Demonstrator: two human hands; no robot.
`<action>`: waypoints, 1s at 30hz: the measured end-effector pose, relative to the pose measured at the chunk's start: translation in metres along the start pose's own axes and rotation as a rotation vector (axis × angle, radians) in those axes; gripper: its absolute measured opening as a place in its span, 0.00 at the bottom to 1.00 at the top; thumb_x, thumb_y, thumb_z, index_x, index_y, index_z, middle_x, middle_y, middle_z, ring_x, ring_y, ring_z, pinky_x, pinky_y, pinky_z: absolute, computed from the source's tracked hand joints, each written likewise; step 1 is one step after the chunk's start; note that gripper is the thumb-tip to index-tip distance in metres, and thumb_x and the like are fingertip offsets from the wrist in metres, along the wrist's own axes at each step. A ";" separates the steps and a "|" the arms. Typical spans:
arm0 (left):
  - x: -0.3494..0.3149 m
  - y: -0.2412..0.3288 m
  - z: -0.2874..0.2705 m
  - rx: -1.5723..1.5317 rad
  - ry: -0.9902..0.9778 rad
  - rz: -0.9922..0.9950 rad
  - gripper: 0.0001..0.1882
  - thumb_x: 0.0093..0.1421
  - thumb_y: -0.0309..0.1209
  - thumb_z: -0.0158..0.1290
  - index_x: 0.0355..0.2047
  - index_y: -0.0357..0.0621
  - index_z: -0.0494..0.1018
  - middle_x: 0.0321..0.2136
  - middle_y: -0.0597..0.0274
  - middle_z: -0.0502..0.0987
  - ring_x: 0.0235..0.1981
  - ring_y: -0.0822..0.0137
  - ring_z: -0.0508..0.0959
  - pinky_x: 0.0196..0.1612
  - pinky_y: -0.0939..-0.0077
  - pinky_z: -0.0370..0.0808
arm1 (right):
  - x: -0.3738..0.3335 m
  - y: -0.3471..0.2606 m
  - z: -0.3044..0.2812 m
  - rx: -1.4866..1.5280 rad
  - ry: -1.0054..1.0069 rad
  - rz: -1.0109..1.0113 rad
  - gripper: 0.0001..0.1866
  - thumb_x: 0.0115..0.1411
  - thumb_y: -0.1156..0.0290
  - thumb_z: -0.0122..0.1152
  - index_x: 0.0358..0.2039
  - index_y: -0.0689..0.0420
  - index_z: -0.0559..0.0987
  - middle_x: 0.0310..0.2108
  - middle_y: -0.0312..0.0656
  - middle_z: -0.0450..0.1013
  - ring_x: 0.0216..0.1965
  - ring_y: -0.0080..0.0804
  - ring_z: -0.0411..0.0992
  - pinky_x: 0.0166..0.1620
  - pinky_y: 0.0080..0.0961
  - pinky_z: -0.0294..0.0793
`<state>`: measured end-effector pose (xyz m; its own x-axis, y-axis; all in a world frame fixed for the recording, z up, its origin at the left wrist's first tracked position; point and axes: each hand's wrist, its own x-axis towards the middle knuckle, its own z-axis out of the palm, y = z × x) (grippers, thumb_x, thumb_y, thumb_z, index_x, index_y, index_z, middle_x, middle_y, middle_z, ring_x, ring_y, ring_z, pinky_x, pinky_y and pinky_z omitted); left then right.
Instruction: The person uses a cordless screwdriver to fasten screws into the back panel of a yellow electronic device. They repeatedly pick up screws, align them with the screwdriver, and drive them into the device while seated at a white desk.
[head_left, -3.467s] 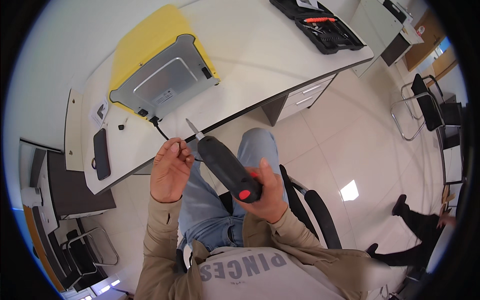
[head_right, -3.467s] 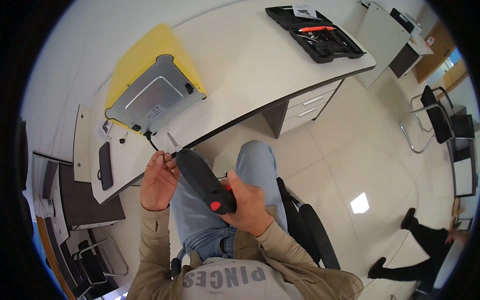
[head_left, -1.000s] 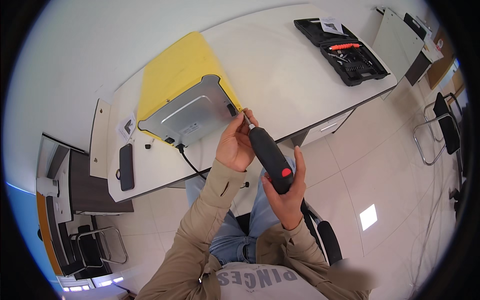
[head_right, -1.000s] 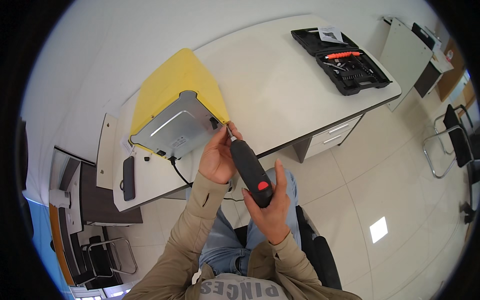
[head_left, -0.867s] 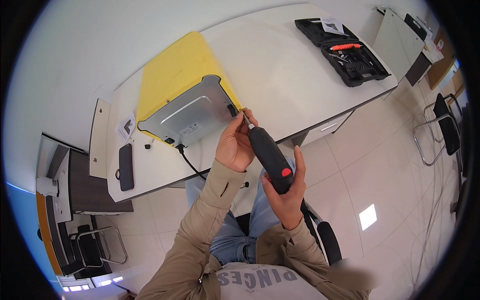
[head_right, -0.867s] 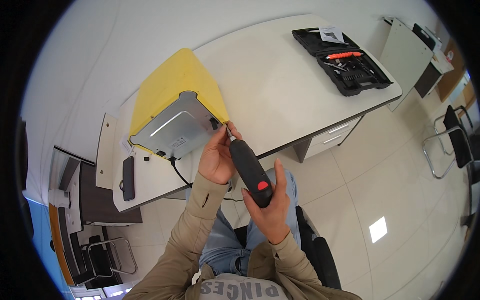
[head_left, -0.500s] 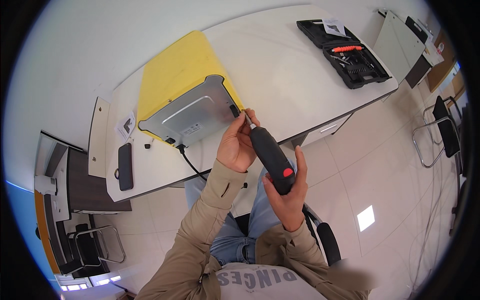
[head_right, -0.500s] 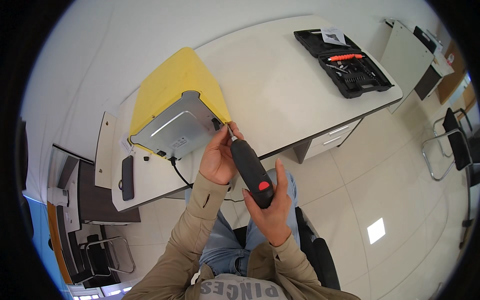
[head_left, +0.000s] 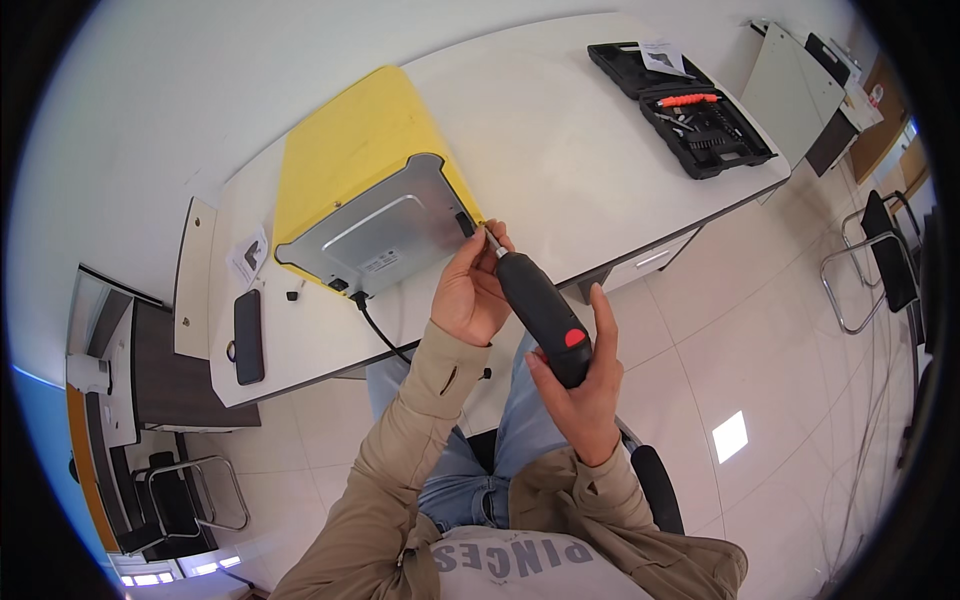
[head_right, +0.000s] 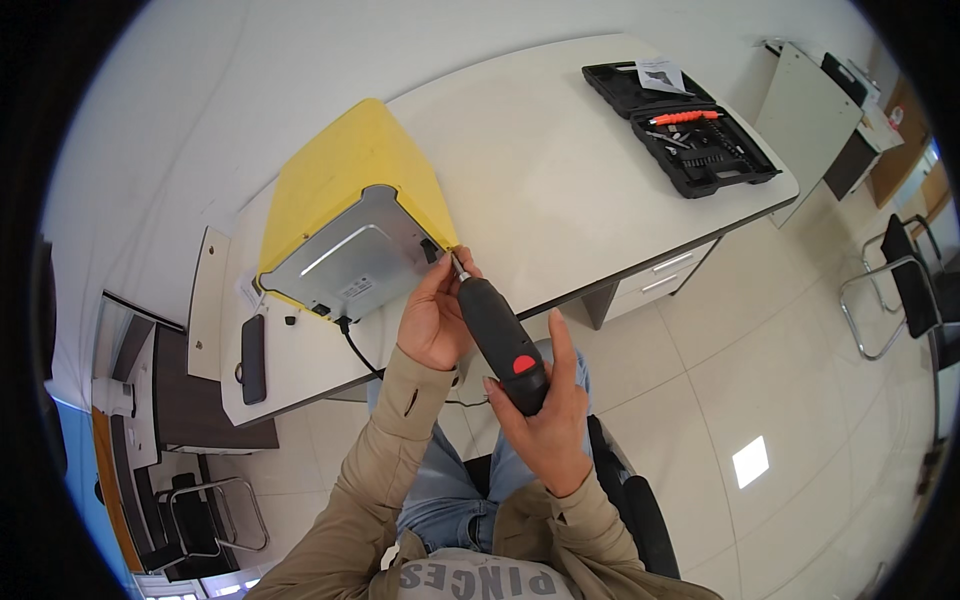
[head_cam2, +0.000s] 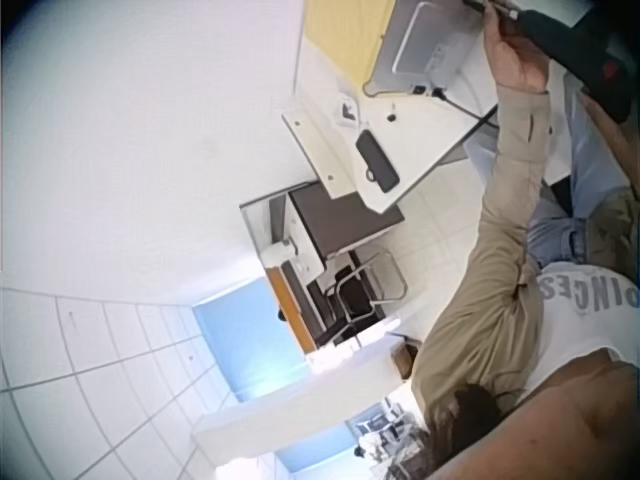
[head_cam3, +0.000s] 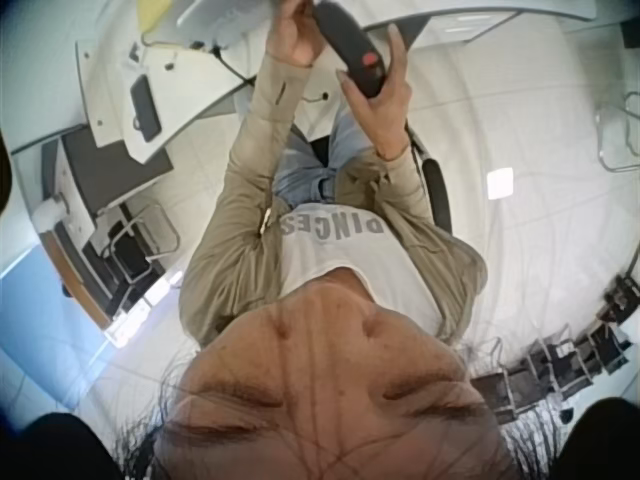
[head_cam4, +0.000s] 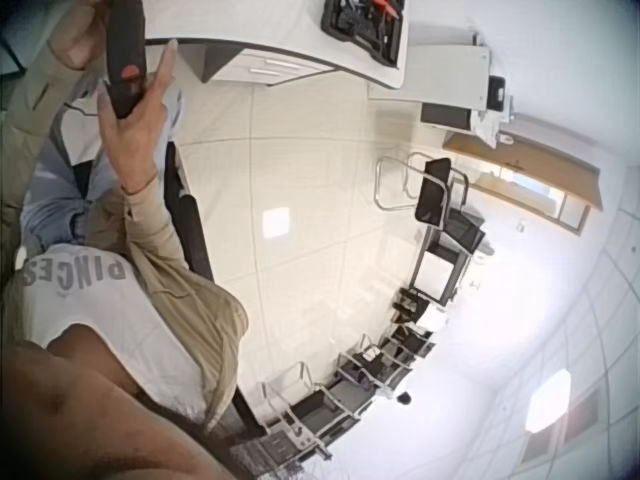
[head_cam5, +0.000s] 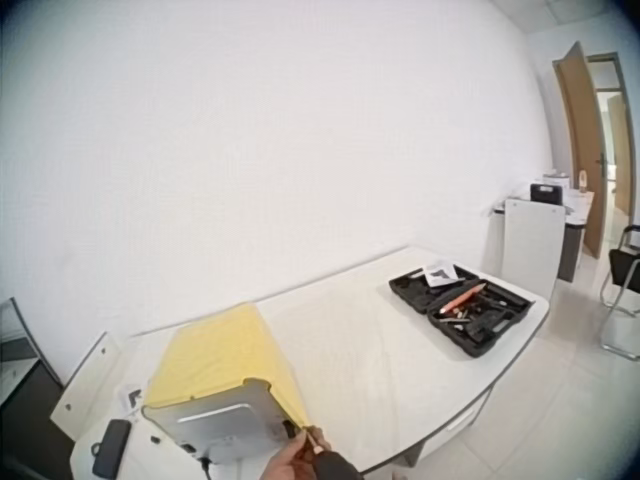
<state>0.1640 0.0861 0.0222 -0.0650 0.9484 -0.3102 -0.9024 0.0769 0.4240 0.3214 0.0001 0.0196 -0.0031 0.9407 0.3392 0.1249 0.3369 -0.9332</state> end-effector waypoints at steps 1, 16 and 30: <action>0.000 0.000 -0.001 0.004 -0.006 0.001 0.10 0.67 0.29 0.55 0.47 0.39 0.74 0.41 0.62 0.80 0.42 0.68 0.80 0.49 0.71 0.79 | 0.001 0.000 0.000 -0.003 -0.003 0.005 0.49 0.54 0.77 0.71 0.70 0.62 0.51 0.26 0.49 0.77 0.25 0.34 0.79 0.27 0.25 0.72; 0.002 0.002 -0.007 0.072 -0.090 0.001 0.11 0.69 0.32 0.52 0.46 0.39 0.75 0.42 0.61 0.81 0.45 0.68 0.79 0.51 0.71 0.77 | 0.005 -0.005 -0.003 -0.019 -0.008 0.006 0.50 0.53 0.77 0.72 0.70 0.63 0.51 0.26 0.48 0.77 0.24 0.34 0.77 0.28 0.25 0.72; -0.087 0.078 0.035 1.464 -0.228 1.066 0.10 0.62 0.26 0.57 0.42 0.35 0.78 0.40 0.54 0.82 0.41 0.64 0.80 0.45 0.75 0.73 | 0.010 0.005 -0.005 -0.041 -0.008 -0.077 0.48 0.53 0.75 0.72 0.69 0.64 0.54 0.26 0.48 0.76 0.23 0.35 0.76 0.27 0.26 0.72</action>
<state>0.1146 0.0200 0.1122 -0.1314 0.7761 0.6168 0.5463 -0.4625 0.6983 0.3271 0.0107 0.0187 -0.0218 0.9125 0.4084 0.1644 0.4062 -0.8989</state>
